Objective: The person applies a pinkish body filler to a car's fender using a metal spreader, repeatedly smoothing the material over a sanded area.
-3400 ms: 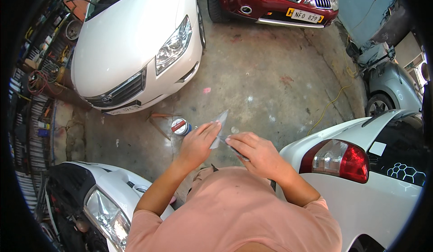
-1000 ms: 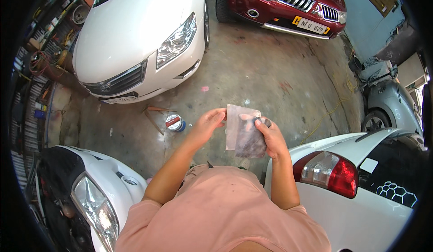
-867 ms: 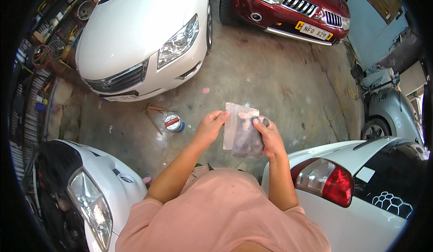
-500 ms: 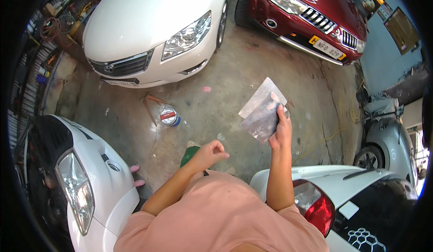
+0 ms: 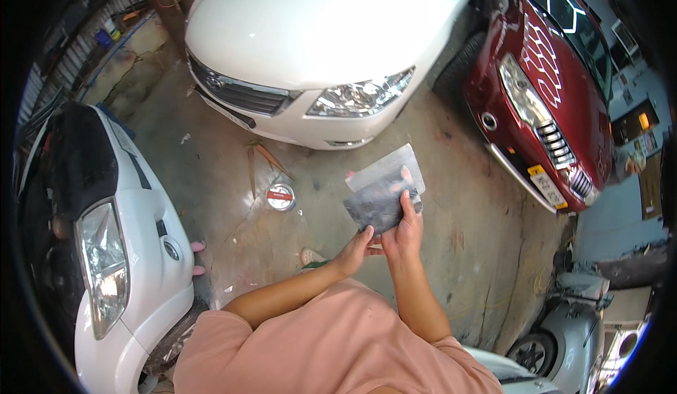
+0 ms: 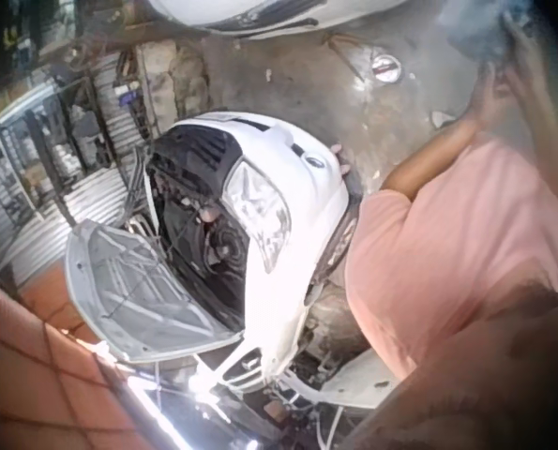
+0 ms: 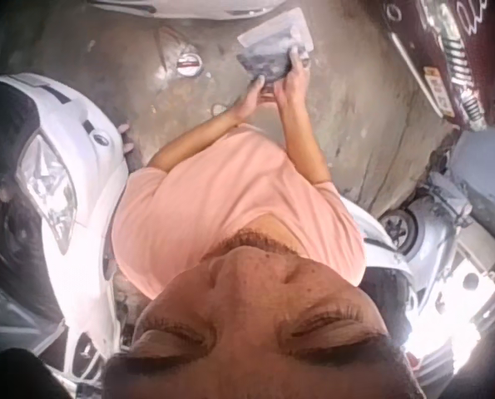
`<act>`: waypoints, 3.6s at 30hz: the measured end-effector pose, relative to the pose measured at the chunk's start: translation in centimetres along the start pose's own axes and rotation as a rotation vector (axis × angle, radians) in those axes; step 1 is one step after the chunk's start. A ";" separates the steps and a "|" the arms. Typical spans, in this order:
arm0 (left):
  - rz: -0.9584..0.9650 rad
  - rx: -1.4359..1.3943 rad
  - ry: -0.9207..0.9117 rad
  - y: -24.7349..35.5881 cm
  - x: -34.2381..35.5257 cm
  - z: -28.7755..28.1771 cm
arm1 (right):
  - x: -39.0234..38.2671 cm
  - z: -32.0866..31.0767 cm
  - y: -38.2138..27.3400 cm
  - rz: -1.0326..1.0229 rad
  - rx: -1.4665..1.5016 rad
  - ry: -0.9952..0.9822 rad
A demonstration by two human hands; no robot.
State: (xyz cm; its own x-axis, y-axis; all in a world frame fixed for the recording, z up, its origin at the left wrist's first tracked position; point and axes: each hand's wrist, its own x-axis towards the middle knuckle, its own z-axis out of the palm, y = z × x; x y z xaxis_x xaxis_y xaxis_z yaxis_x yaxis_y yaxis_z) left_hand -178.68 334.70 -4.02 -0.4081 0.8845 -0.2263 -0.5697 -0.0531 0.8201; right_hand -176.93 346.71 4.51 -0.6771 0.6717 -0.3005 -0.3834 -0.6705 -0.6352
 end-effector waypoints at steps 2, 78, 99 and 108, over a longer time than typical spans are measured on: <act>0.098 -0.090 0.105 3.4 1.0 -1.5 | 1.7 2.8 0.0 0.000 -0.007 -0.075; 0.933 -0.288 1.647 28.8 13.7 -5.0 | 29.6 31.9 5.1 0.697 -0.778 -1.476; 1.121 -0.234 1.871 30.8 5.5 -5.5 | 31.2 21.9 5.3 0.905 -1.181 -1.934; 1.000 -0.570 1.956 25.7 4.6 -7.9 | 39.6 4.6 17.0 0.757 -1.432 -2.001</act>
State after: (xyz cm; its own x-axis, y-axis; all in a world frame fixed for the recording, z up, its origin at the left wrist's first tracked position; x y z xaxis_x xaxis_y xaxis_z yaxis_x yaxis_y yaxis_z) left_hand -200.82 333.74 11.87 -0.3696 -0.8665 -0.3354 0.2622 -0.4436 0.8570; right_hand -213.19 360.45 -14.92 -0.2542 -0.8602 -0.4420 -0.0841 0.4749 -0.8760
